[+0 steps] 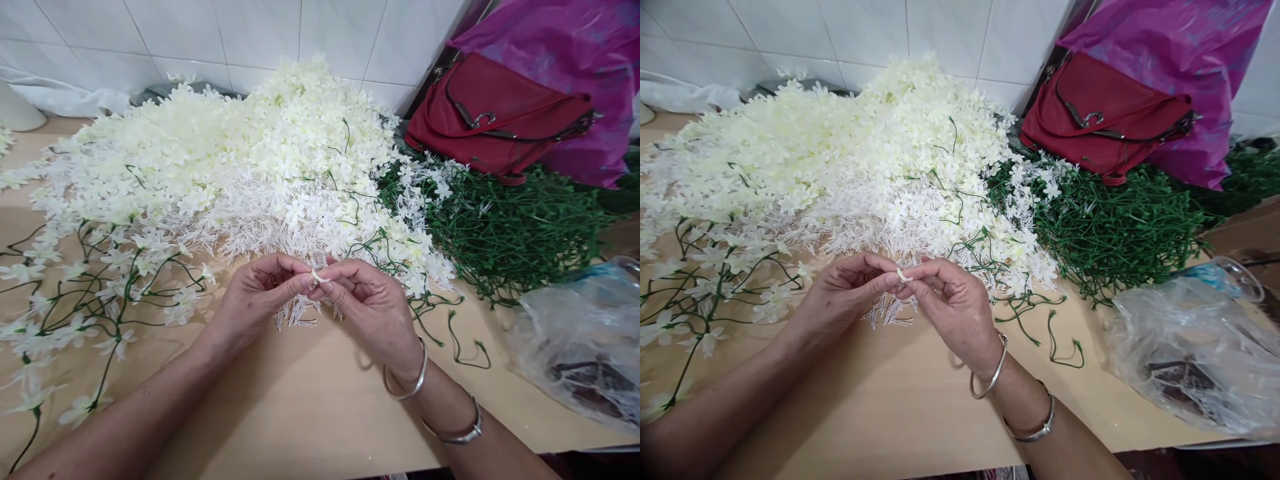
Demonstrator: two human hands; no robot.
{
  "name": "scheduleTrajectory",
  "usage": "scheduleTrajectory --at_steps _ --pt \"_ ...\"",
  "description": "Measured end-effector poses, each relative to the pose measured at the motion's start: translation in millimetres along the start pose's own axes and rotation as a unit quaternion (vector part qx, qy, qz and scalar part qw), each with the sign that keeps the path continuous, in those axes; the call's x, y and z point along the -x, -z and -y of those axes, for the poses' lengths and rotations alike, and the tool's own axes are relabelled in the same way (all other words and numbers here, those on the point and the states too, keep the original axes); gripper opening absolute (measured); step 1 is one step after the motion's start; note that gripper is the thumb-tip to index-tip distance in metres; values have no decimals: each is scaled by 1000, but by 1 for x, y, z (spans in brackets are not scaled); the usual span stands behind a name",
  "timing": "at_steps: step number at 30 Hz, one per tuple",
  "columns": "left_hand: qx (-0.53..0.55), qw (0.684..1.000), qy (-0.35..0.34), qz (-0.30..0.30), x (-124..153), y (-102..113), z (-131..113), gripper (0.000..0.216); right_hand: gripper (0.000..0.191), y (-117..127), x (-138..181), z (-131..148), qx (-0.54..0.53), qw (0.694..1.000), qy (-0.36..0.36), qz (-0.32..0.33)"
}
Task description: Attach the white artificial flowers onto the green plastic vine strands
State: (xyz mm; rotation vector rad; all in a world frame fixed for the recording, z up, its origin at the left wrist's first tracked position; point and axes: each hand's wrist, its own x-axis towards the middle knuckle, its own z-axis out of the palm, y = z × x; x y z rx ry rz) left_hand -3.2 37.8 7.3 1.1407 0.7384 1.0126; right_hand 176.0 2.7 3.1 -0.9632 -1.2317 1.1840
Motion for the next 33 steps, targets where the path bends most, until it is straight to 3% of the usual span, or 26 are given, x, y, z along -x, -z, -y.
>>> scheduleTrajectory --at_steps 5,13,16,22,25,33 --pt "-90 993 -68 -20 3 1 6 3 4 -2 0 2 -17 1000 -15 -22" --pt "-295 937 -185 -20 7 1 6 5 12 2 -2 -5 -89 991 -102 -14" --pt "-340 919 -201 -21 9 0 5 9 8 6 -2 -1 -80 993 -85 -31" --pt "-305 939 -154 -43 13 -1 5 18 17 15 -7 7 -54 997 -58 -16" --pt "-310 933 -172 -63 14 -2 1 15 22 14 -7 6 -39 997 -61 -9" --pt "-275 949 -151 -1 9 -2 -4 10 31 8 -5 9 -33 994 -87 49"
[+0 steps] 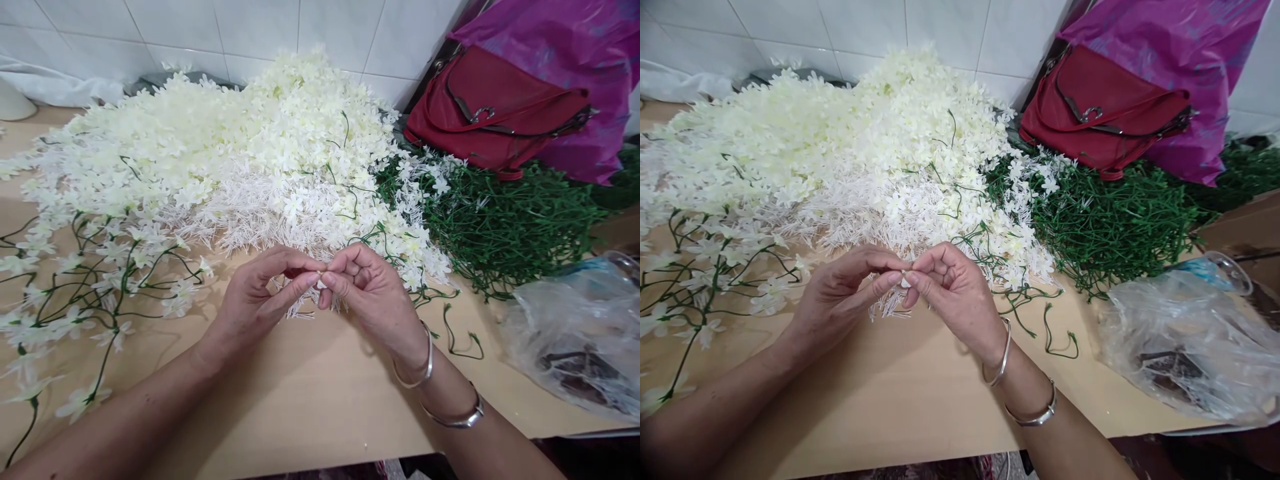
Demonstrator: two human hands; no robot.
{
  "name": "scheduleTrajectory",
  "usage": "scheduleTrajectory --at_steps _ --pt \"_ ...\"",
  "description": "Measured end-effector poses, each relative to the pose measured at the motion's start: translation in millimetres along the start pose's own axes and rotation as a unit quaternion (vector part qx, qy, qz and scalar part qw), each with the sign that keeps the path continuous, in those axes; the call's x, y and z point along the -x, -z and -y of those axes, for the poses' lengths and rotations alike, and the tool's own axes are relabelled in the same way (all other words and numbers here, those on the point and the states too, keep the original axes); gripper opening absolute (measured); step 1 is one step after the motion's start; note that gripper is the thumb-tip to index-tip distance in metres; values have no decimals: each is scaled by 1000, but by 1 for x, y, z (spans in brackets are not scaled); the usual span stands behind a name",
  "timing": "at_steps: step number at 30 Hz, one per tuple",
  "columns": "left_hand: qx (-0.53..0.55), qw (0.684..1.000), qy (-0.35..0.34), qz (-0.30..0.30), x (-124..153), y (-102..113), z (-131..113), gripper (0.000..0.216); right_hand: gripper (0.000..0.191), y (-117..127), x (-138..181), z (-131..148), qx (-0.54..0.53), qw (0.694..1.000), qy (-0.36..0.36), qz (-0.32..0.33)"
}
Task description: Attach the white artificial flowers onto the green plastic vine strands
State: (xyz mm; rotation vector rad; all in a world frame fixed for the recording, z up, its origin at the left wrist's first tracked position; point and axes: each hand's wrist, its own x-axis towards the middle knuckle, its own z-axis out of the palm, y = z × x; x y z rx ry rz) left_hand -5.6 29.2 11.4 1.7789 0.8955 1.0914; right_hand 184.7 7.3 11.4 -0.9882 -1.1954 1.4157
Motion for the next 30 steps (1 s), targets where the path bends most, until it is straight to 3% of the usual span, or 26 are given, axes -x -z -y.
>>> scheduleTrajectory --at_steps 4,8,11,14,20,25,30 --pt "41 998 55 -7 -1 0 1 9 21 0 3 2 42 999 21 -6" --pt "103 986 125 -40 0 -2 1 13 53 -4 7 1 213 961 173 -29" --pt "113 985 129 -29 1 -3 2 14 31 -8 7 -1 274 932 238 -21" --pt "86 990 113 -11 2 -3 4 14 14 -8 6 -2 256 938 226 -51" --pt "59 993 102 -15 2 -2 5 13 22 -8 7 -5 223 951 199 -72" --pt "51 993 103 -5 2 -2 3 16 17 -10 7 -7 253 935 234 -83" --pt "49 994 102 -4 4 -3 2 16 13 -6 10 1 261 941 205 -70"
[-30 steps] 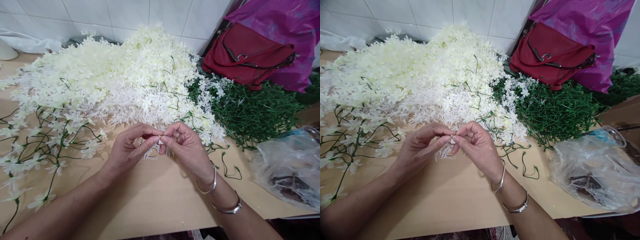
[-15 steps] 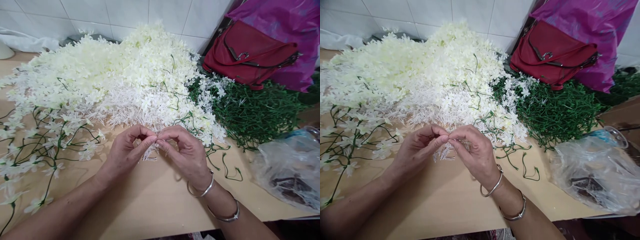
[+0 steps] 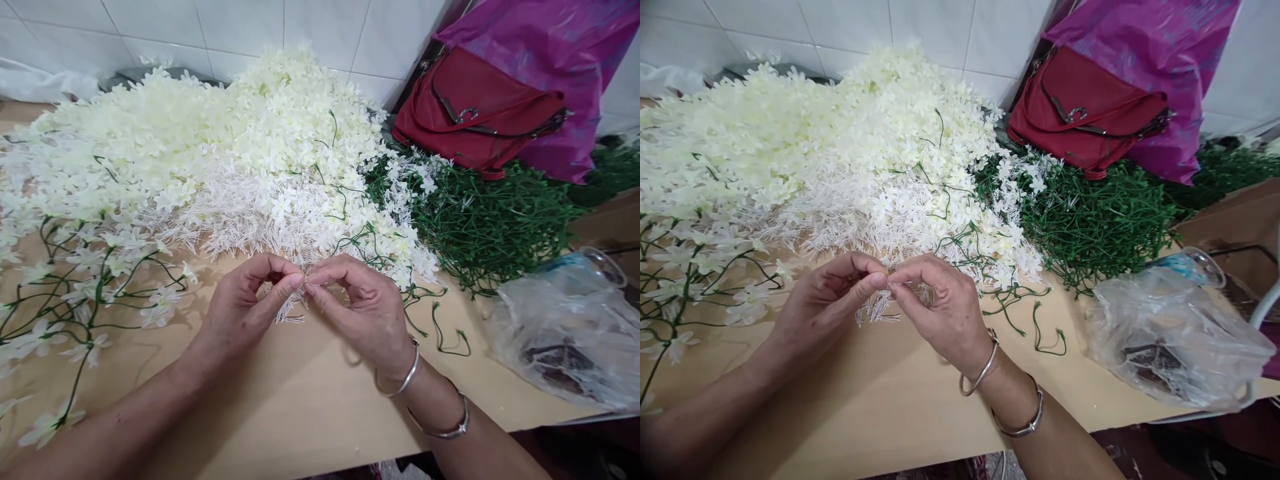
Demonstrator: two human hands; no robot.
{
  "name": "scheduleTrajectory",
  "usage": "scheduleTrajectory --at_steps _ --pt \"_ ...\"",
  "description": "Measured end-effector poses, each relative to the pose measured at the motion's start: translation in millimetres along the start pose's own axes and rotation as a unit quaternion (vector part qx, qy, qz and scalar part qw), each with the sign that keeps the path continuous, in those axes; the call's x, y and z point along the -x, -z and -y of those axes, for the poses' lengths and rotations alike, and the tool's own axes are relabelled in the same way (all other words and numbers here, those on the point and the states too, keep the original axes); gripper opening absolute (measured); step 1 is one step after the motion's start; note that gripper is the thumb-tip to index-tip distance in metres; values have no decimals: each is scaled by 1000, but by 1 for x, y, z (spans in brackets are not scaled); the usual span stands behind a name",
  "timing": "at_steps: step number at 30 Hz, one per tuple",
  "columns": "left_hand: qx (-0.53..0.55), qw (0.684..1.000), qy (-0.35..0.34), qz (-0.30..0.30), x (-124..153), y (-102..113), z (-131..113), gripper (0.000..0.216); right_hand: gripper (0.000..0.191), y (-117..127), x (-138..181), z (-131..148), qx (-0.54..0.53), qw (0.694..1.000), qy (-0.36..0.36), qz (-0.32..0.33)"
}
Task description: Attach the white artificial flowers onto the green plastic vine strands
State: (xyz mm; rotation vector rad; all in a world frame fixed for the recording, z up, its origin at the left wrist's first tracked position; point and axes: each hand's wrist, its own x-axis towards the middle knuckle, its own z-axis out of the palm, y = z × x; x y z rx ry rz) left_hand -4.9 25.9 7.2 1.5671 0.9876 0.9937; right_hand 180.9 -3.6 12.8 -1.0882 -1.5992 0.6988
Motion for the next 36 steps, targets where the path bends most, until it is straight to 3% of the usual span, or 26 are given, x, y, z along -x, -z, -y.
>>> scheduleTrajectory --at_steps 3,7,10,14,18,22,25,27,30,33,36 --pt "-24 999 -16 -23 1 0 -3 15 9 12 -3 2 -17 999 -22 -37" --pt "-91 993 -50 -60 -1 -3 -6 13 6 32 -12 0 -7 978 1 -209" --pt "-167 978 -119 -40 -5 -9 -4 8 8 42 -16 -1 23 959 29 -279" --pt "-256 950 -181 -6 -14 -18 2 13 8 42 -17 -2 32 958 36 -283" --pt "-334 917 -217 -12 -34 -32 6 13 8 37 -16 -5 13 964 38 -262" --pt "-452 870 -197 -26 -63 -54 6 16 7 38 -17 -12 12 964 35 -263" --pt "-487 854 -181 -21 -80 -67 3 12 8 42 -19 -16 23 963 28 -266" --pt "-476 863 -170 -9 -85 -68 -1 10 7 43 -20 -18 29 963 23 -267" --pt "-408 904 -127 -5 -85 -58 -12 6 7 44 -19 -17 35 963 20 -266" --pt "-309 947 -71 -46 -74 -36 -25 4 7 41 -17 -14 39 964 25 -260" --pt "-247 963 -56 -96 -57 -12 -32 8 7 37 -14 -11 19 971 33 -238"
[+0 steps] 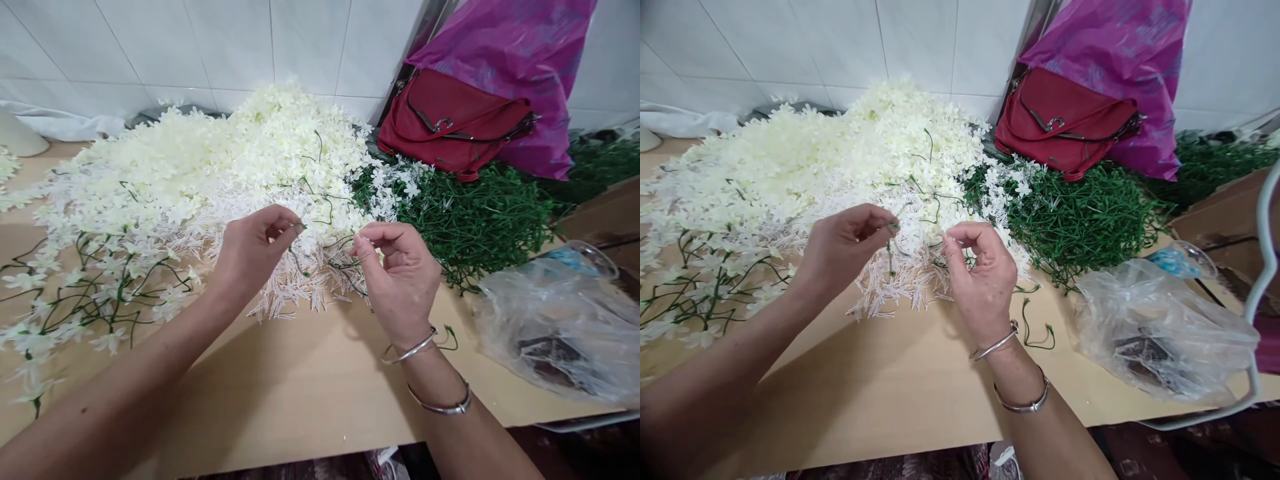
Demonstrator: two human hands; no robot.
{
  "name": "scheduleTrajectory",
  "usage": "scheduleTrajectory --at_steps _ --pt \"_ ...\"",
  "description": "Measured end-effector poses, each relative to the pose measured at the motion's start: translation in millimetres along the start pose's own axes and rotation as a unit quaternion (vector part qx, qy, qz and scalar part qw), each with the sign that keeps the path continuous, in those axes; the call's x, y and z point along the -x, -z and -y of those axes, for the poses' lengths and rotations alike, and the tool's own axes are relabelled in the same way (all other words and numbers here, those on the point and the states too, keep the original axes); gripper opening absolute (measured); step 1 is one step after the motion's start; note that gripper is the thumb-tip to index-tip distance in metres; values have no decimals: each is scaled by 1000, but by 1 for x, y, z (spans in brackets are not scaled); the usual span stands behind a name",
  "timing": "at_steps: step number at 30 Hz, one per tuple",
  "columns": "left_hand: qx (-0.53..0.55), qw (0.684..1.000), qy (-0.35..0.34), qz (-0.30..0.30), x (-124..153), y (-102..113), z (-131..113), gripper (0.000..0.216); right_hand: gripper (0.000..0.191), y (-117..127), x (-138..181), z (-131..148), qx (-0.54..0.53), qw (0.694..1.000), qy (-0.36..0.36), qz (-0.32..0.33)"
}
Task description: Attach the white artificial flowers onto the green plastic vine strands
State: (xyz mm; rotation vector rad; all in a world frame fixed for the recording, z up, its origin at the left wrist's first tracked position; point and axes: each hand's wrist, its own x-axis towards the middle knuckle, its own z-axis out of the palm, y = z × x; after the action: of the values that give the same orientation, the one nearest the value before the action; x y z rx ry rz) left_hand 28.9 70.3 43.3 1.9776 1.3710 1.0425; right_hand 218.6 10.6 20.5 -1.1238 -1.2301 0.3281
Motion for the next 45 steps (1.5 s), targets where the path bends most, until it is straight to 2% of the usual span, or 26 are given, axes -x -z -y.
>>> scheduleTrajectory --at_steps 3,6,9,15,21,24,26,29,31,33,34,37,39,41,45 --pt "-107 993 -52 -14 14 20 11 11 7 -3 6 0 -2 999 2 34" --pt "-292 945 -144 -28 23 32 23 21 6 -5 12 -4 17 998 -3 64" --pt "-399 903 -159 -37 24 39 29 27 5 -7 14 -7 25 997 -10 75" --pt "-380 916 -113 -58 16 50 39 36 5 -8 13 -10 33 996 -13 80" --pt "-383 910 -144 -67 10 61 53 41 5 -8 15 -11 34 995 -13 88" --pt "-349 920 -150 -95 11 66 44 50 6 -8 15 -9 41 995 -12 94" --pt "-288 942 -120 -120 13 68 32 51 6 -8 15 -8 44 994 -10 96" --pt "-115 983 -42 -140 20 70 11 33 7 -8 14 -6 44 995 -10 93" --pt "27 997 13 -70 29 66 2 18 6 -7 14 -6 41 995 -13 90" --pt "130 989 63 45 42 56 2 13 6 -7 14 -6 40 995 -19 92" --pt "148 980 88 98 49 50 4 16 6 -7 14 -6 41 994 -23 95" --pt "188 952 170 172 71 28 17 19 4 -8 14 -5 40 992 -33 113" --pt "219 936 213 176 81 16 25 22 3 -9 15 -5 31 989 -47 137" --pt "244 926 225 178 86 9 31 23 3 -10 16 -5 12 982 -79 172" --pt "257 931 180 184 86 8 40 17 9 -16 19 -6 -37 961 -159 222"
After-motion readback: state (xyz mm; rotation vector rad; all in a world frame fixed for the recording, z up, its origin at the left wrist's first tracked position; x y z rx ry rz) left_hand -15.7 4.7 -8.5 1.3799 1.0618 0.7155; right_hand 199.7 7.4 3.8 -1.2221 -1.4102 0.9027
